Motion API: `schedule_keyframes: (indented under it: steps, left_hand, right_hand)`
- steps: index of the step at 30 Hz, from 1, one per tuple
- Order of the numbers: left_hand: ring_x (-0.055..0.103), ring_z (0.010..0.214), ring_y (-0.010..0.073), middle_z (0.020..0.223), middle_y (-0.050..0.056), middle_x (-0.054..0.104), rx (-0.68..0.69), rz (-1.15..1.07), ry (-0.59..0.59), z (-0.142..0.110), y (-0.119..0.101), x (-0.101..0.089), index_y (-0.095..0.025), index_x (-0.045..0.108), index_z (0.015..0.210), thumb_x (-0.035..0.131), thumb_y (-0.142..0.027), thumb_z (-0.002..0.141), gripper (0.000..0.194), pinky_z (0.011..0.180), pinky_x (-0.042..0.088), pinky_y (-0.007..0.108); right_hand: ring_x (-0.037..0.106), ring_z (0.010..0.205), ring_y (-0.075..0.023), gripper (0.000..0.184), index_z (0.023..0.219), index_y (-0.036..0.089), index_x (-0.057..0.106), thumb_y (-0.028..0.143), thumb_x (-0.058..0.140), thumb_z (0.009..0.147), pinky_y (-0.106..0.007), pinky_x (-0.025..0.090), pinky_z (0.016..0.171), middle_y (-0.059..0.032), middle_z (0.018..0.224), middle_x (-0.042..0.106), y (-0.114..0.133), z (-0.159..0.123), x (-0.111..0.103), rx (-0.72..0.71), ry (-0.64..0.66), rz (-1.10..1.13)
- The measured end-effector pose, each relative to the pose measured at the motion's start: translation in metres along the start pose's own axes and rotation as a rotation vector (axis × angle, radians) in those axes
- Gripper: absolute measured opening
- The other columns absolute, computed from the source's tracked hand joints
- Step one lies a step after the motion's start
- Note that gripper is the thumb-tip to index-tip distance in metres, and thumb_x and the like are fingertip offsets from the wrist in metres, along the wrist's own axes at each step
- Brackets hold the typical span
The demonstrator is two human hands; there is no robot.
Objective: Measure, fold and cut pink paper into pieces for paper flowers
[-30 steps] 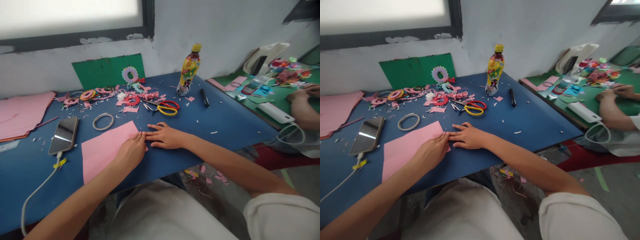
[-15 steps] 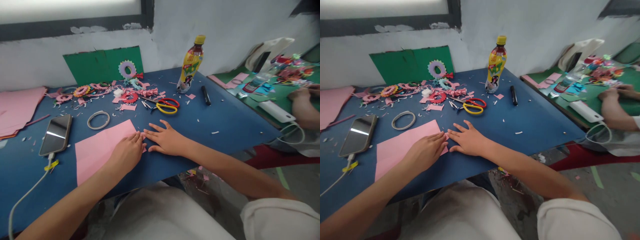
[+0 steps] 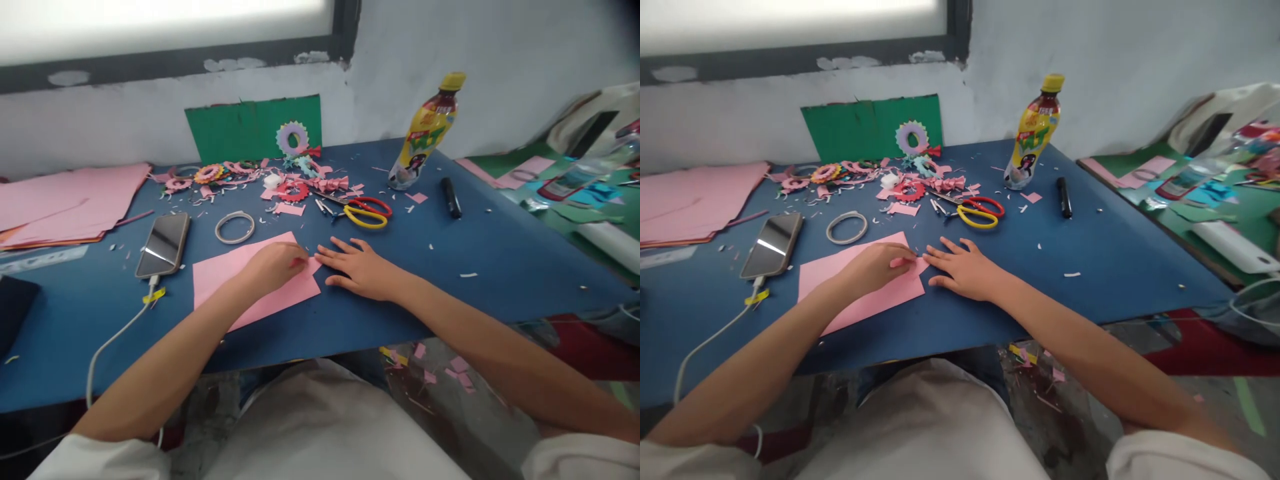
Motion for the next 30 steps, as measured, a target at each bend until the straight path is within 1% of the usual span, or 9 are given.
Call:
schedule_keyframes:
  steps: [3, 6, 10, 14, 19, 22, 24, 27, 30]
  left_hand:
    - [0.061, 0.085, 0.0202, 0.094, 0.006, 0.067, -0.015, -0.031, -0.006, 0.001, 0.004, -0.002, -0.016, 0.065, 0.094, 0.048, -0.019, 0.079, 0.023, 0.075, 0.046, 0.029]
    - [0.060, 0.076, 0.0194, 0.091, 0.008, 0.065, -0.042, -0.069, -0.009, 0.002, 0.010, -0.003, -0.016, 0.064, 0.098, 0.050, -0.023, 0.078, 0.026, 0.068, 0.045, 0.029]
    - [0.058, 0.068, 0.0164, 0.081, 0.005, 0.064, -0.078, -0.153, 0.011, 0.005, 0.017, 0.001, -0.016, 0.064, 0.096, 0.055, -0.027, 0.074, 0.026, 0.059, 0.043, 0.025]
    - [0.056, 0.063, 0.0139, 0.076, 0.004, 0.063, -0.108, -0.242, 0.010, 0.008, 0.019, 0.002, -0.014, 0.064, 0.095, 0.061, -0.025, 0.068, 0.029, 0.056, 0.042, 0.022]
    - [0.055, 0.060, 0.0129, 0.068, 0.002, 0.065, -0.098, -0.333, 0.009, 0.011, 0.014, 0.001, -0.014, 0.068, 0.082, 0.059, -0.029, 0.070, 0.022, 0.053, 0.041, 0.021]
    - [0.056, 0.063, 0.0132, 0.071, 0.003, 0.067, -0.081, -0.381, -0.021, 0.012, 0.010, 0.001, -0.014, 0.068, 0.077, 0.057, -0.033, 0.072, 0.022, 0.055, 0.041, 0.022]
    - [0.056, 0.067, 0.0138, 0.073, 0.003, 0.067, -0.072, -0.398, -0.068, 0.012, 0.008, -0.001, -0.013, 0.067, 0.077, 0.057, -0.034, 0.073, 0.023, 0.059, 0.041, 0.023]
    - [0.055, 0.069, 0.0139, 0.074, 0.003, 0.065, -0.062, -0.401, -0.150, 0.013, 0.005, -0.004, -0.013, 0.066, 0.079, 0.056, -0.033, 0.074, 0.023, 0.062, 0.040, 0.023]
    - [0.053, 0.066, 0.0130, 0.071, 0.002, 0.063, -0.054, -0.394, -0.221, 0.014, 0.004, -0.008, -0.012, 0.065, 0.078, 0.055, -0.032, 0.075, 0.022, 0.060, 0.039, 0.023]
  right_hand:
    - [0.022, 0.132, -0.0265, 0.045, 0.134, 0.026, 0.036, 0.042, 0.030, 0.093, -0.049, 0.024, 0.097, -0.0022, 0.142, 0.032, -0.004, 0.003, 0.000, -0.015, -0.009, 0.013]
    - [0.027, 0.130, -0.0251, 0.040, 0.131, 0.027, 0.041, 0.037, 0.030, 0.093, -0.046, 0.024, 0.095, -0.0027, 0.139, 0.036, -0.007, 0.004, -0.004, -0.029, -0.054, 0.046]
    - [0.035, 0.126, -0.0241, 0.036, 0.125, 0.028, 0.049, 0.033, 0.033, 0.093, -0.044, 0.025, 0.094, -0.0035, 0.135, 0.044, -0.012, 0.004, -0.008, -0.023, -0.116, 0.099]
    - [0.039, 0.124, -0.0238, 0.034, 0.121, 0.026, 0.053, 0.031, 0.039, 0.091, -0.044, 0.026, 0.095, -0.0036, 0.132, 0.047, -0.016, 0.005, -0.010, -0.041, -0.163, 0.137]
    - [0.045, 0.119, -0.0210, 0.030, 0.113, 0.022, 0.060, 0.029, 0.043, 0.088, -0.041, 0.030, 0.097, -0.0031, 0.125, 0.055, -0.022, 0.008, -0.013, -0.062, -0.220, 0.189]
    - [0.049, 0.116, -0.0207, 0.029, 0.107, 0.020, 0.063, 0.030, 0.046, 0.086, -0.039, 0.032, 0.096, -0.0042, 0.120, 0.059, -0.021, 0.008, -0.016, -0.071, -0.259, 0.237]
    - [0.053, 0.109, -0.0206, 0.027, 0.099, 0.019, 0.066, 0.032, 0.048, 0.084, -0.036, 0.035, 0.093, -0.0050, 0.114, 0.063, -0.017, 0.007, -0.021, -0.070, -0.316, 0.299]
    - [0.060, 0.088, -0.0184, 0.031, 0.088, 0.016, 0.067, 0.038, 0.046, 0.085, -0.030, 0.042, 0.079, -0.0057, 0.094, 0.068, -0.007, 0.007, -0.027, -0.044, -0.414, 0.372]
    - [0.057, 0.073, -0.0167, 0.038, 0.083, 0.013, 0.064, 0.040, 0.038, 0.088, -0.027, 0.041, 0.068, -0.0055, 0.077, 0.065, -0.002, 0.008, -0.029, 0.000, -0.499, 0.381]
Point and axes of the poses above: each hand's wrist, its own z-axis towards the middle knuckle, its own x-axis out of the palm, y = z × x, the point moved 8 cm from there along z, towards the middle knuckle
